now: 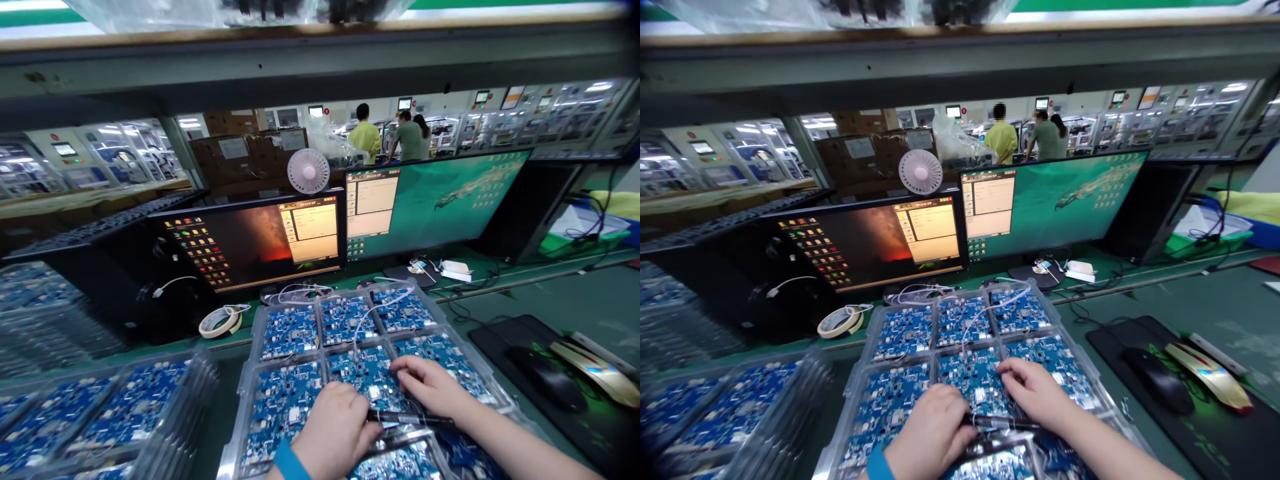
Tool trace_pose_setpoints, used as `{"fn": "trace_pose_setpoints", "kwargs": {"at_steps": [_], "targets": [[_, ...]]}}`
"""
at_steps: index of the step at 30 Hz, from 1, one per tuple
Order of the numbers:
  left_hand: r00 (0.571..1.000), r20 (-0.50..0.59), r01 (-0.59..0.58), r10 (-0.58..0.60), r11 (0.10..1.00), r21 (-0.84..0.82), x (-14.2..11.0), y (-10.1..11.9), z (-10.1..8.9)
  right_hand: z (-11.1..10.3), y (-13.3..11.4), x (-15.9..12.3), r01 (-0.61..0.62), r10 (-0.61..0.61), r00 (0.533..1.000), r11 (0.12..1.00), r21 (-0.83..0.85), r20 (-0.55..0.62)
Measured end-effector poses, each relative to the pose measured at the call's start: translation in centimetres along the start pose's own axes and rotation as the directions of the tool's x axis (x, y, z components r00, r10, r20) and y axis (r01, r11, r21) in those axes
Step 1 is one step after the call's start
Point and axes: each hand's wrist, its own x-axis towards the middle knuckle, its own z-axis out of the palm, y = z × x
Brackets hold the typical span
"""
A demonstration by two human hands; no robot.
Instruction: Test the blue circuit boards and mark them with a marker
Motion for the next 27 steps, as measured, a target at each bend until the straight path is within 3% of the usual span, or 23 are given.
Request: {"fn": "trace_pose_setpoints", "kwargs": {"at_steps": [3,6,8,13,17,23,27], "targets": [[1.0,0.013,-0.027,0.026,1.0,0.017,-0.1,0.1,-0.2,-0.4,-2.2,0.4,0.018,-0.019,1.0,0.971,-0.24,0.0],[0.998,0.028,-0.064,0.063,0.996,0.055,-0.3,0.3,-0.4,-0.3,-4.9,1.5,0.132,-0.108,0.991,0.864,-0.487,0.077],[0.997,0.028,-0.076,0.074,0.994,0.074,-0.4,0.4,-0.3,0.5,-6.2,2.5,0.174,-0.138,0.985,0.81,-0.561,0.107],[0.998,0.007,-0.071,0.07,0.991,0.115,-0.3,0.0,0.4,3.8,-6.7,4.2,0.045,-0.114,0.991,0.781,-0.623,-0.071],[0.997,-0.013,-0.076,0.079,0.987,0.144,-0.1,-0.4,0.9,5.1,-5.9,4.7,-0.061,-0.071,0.979,0.796,-0.602,-0.193],[0.993,-0.062,-0.094,0.103,0.986,0.134,-0.1,-0.6,1.2,5.5,-6.0,5.1,-0.037,-0.117,0.975,0.757,-0.652,-0.191],[0.993,-0.037,-0.106,0.111,0.987,0.122,0.1,-0.8,1.2,5.6,-6.5,5.2,-0.052,-0.101,0.979,0.723,-0.689,-0.18]]}}
